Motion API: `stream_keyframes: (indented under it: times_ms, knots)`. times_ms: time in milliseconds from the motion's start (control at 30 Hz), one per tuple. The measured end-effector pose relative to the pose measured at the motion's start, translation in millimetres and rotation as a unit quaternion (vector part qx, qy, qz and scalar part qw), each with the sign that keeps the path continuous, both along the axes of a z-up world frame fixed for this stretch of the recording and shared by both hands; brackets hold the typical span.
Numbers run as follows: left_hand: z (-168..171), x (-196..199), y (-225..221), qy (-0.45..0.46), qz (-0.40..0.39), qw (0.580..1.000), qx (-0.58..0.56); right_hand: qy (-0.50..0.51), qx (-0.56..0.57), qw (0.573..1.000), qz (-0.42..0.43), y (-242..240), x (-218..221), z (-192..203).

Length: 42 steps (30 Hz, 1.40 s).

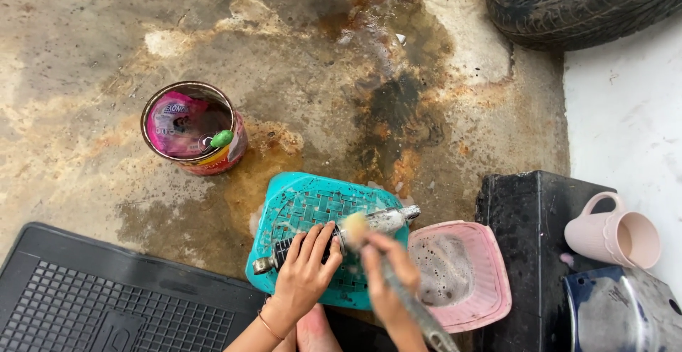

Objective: The person scrubs a cylindrical mechanical part with a brush and a scraper while it rests on a blue basket. They repeatedly dip the brush into a pink basin of soapy water and scrub the part's surface and grooves.

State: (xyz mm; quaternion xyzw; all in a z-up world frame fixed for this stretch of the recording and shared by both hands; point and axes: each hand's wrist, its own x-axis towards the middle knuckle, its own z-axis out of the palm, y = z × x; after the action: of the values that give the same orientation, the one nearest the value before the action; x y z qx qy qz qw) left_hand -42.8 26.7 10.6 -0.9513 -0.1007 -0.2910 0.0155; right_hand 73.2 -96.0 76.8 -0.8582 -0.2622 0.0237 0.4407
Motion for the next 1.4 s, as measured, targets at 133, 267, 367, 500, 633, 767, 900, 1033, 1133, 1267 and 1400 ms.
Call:
stream_keyframes:
  times_ms: [133,267,367,500,633,767,900,1033,1133,1267,1400]
  knots:
    - [-4,0,1,0.014,-0.003,1.000,0.009,-0.024,0.082,0.996,0.040,-11,15,-31]
    - [-6,-1,-3,0.009,0.004,1.000,0.002,-0.021,0.080,0.995,-0.054,-1,12,-20]
    - [-11,-2,-1,0.035,0.001,0.999,0.011,-0.056,0.034,0.994,0.086,2,-16,9]
    - [-8,-2,-2,0.020,-0.003,1.000,0.019,0.077,0.095,0.992,-0.033,-12,17,-37]
    - [-9,0,1,0.026,0.001,0.999,0.025,-0.056,0.089,0.994,-0.002,-1,-1,-21]
    - [-4,1,2,0.012,-0.006,0.999,0.034,0.001,0.062,0.997,0.034,-9,-1,-14]
    - [-11,-1,-1,0.023,0.002,0.999,0.030,0.057,0.073,0.982,-0.164,-10,19,-15]
    - [-12,-1,-1,0.015,-0.006,1.000,0.026,-0.050,0.078,0.993,0.067,-10,3,-16]
    - [-14,1,0,0.019,-0.004,1.000,0.025,-0.030,0.081,0.996,-0.018,-18,23,-26]
    - [-11,-2,-2,0.020,-0.004,1.000,0.021,-0.069,0.059,0.994,-0.059,-10,13,-21]
    - [-12,1,1,0.013,-0.007,0.999,0.038,-0.041,0.042,0.994,0.094,-14,1,-18]
